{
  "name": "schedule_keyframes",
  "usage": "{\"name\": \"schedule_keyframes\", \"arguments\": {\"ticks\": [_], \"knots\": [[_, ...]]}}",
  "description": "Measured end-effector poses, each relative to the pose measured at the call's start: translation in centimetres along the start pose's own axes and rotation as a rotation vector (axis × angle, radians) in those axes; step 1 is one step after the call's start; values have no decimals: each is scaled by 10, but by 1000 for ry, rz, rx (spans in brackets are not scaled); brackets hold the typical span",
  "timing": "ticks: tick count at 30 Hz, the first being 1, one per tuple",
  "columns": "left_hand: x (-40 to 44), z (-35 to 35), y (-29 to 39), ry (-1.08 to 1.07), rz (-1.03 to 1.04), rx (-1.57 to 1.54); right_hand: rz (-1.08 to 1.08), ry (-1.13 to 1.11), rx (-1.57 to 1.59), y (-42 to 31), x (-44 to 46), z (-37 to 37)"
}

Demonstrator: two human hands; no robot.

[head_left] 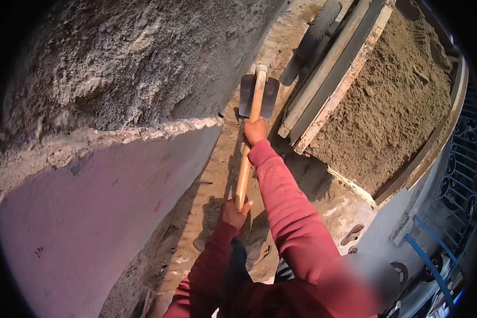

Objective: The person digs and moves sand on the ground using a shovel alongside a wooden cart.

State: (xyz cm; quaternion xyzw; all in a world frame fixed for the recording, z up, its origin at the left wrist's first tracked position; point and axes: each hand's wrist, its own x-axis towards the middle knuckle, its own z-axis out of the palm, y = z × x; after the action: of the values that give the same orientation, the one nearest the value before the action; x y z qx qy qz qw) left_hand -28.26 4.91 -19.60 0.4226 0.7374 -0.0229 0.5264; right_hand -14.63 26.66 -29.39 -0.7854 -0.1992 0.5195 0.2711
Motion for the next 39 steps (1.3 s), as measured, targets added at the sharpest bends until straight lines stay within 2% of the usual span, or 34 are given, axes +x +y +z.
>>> {"name": "schedule_keyframes", "arguments": {"ticks": [1, 2, 3, 6, 9, 10, 11, 12, 14, 17, 19, 20, 21, 22, 24, 25, 27, 28, 30, 32, 34, 35, 36, 38, 39], "knots": [[-6, 6, -6, -17, -22, -24, 90, -19, -21, 20, -9, 4], [63, 9, 32, 19, 55, -77, -33, 38, -152, -4, 64, 15], [100, 18, 27, 30, 68, -128, -52, 52, -172, 16, 112, 38], [159, 29, 19, 12, 66, -186, -31, 20, -223, 7, 134, 44], [145, 13, -3, 8, 69, -54, 57, 52, -378, 58, 136, 79], [131, 2, -10, 8, 74, 1, 79, 3, -342, 74, 127, 83], [119, 6, -15, -54, -14, -18, 104, -46, -307, 90, 120, 88], [106, 5, -21, -103, -89, -34, 96, -66, -324, 158, 121, 121], [64, 5, -57, -73, -99, -79, 79, -105, -356, 288, 123, 185], [43, 1, -97, -62, -112, 83, 153, 84, -588, 233, 30, 158], [29, -1, -100, -142, -213, 57, 215, -142, -400, 229, 7, 133], [19, -5, -97, -140, -210, 52, 209, -212, -385, 253, 9, 134], [5, -9, -84, -154, -253, 73, 203, -281, -368, 286, 16, 138], [-11, -13, -72, -171, -298, 95, 209, -279, -376, 258, -9, 116], [-39, -29, -56, -184, -257, 114, 482, -300, 46, 194, -59, 72], [-57, -39, -47, -188, -213, 135, 484, -298, 44, 186, -78, 58], [-101, -70, -13, -203, -170, 168, 588, -293, 519, 172, -110, 34], [-123, -83, 1, -219, -126, 200, 584, -296, 521, 169, -121, 29], [-163, -95, 13, -206, -46, 193, 654, -147, 853, 174, -134, 18], [-198, -105, 33, -200, 63, 182, 630, -157, 826, 186, -143, 0], [-228, -115, 64, -360, 61, 13, 645, -231, 778, 170, -160, -36], [-241, -117, 78, -378, 124, 88, 643, -224, 763, 157, -169, -56], [-258, -125, 104, -387, 151, 79, 627, -203, 863, 174, -165, -62], [-299, -146, 163, -600, 38, -240, 641, -237, 959, 135, -189, -117], [-316, -154, 182, -607, 62, -255, 616, -228, 946, 115, -201, -143]]}}
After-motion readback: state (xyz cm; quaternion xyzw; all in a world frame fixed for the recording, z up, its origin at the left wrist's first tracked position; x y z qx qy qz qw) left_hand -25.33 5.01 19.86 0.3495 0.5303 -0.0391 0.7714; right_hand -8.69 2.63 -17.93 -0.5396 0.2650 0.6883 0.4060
